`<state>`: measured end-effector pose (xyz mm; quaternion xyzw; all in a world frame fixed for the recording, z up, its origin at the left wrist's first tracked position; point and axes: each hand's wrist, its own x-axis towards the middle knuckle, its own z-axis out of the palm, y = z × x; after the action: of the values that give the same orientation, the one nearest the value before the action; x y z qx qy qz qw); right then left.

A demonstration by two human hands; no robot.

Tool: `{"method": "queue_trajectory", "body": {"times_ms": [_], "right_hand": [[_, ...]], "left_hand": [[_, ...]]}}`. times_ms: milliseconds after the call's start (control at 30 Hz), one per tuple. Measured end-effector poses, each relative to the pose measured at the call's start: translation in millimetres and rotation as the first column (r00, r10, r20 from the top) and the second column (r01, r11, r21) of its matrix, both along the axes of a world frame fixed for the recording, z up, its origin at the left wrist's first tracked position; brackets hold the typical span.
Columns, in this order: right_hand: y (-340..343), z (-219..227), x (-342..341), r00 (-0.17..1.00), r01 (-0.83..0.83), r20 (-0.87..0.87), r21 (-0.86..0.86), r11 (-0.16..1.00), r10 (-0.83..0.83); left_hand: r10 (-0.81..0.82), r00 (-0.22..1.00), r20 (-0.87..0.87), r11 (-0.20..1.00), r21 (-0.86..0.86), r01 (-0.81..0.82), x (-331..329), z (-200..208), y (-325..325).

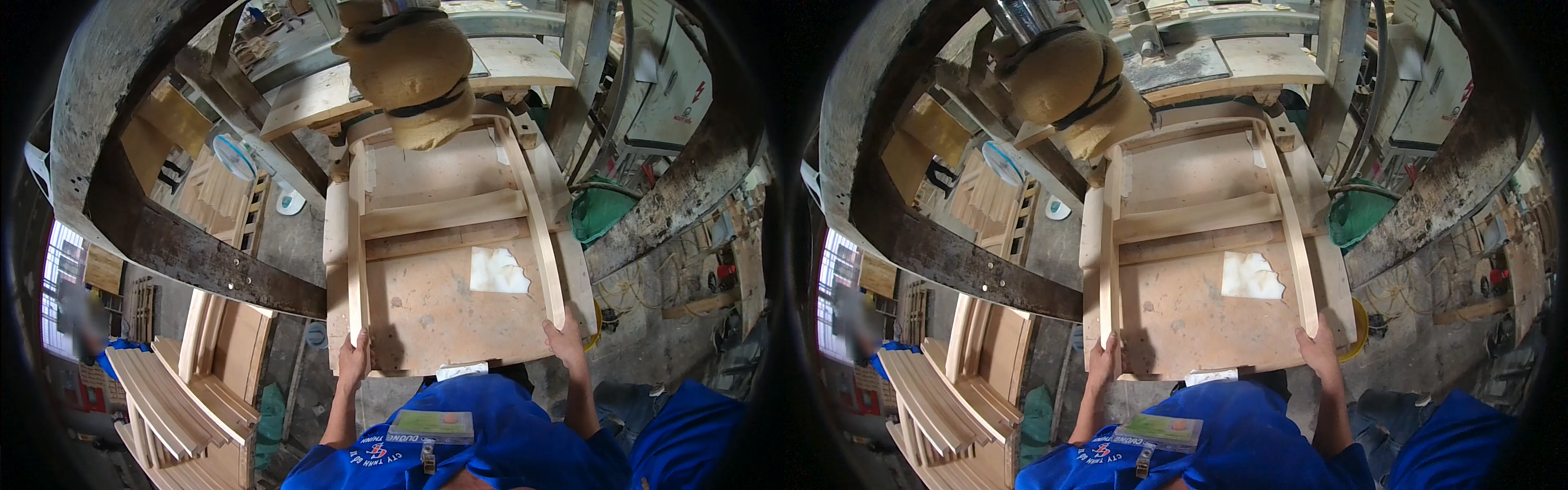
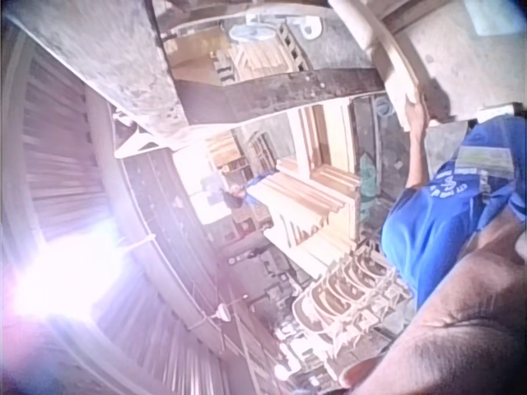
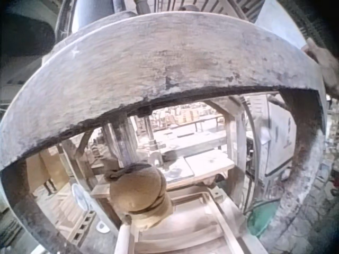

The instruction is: The person assembles wooden chair frames by picking up frames and curved backrest pieces, placing them on a jig, and pressing them together. The person repeats this process for multiple units, moving finished frames aside.

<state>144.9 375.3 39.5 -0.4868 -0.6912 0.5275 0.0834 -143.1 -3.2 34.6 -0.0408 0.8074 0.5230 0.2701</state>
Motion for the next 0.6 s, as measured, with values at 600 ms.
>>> {"method": "queue_trajectory", "body": {"times_ms": [600], "right_hand": [[-3,-1,0,1.000,0.021,-0.013,-0.067,0.998,-0.022]], "left_hand": [[0.016,0.993,0.117,0.993,0.113,-0.029,-4,-8,-4]]}}
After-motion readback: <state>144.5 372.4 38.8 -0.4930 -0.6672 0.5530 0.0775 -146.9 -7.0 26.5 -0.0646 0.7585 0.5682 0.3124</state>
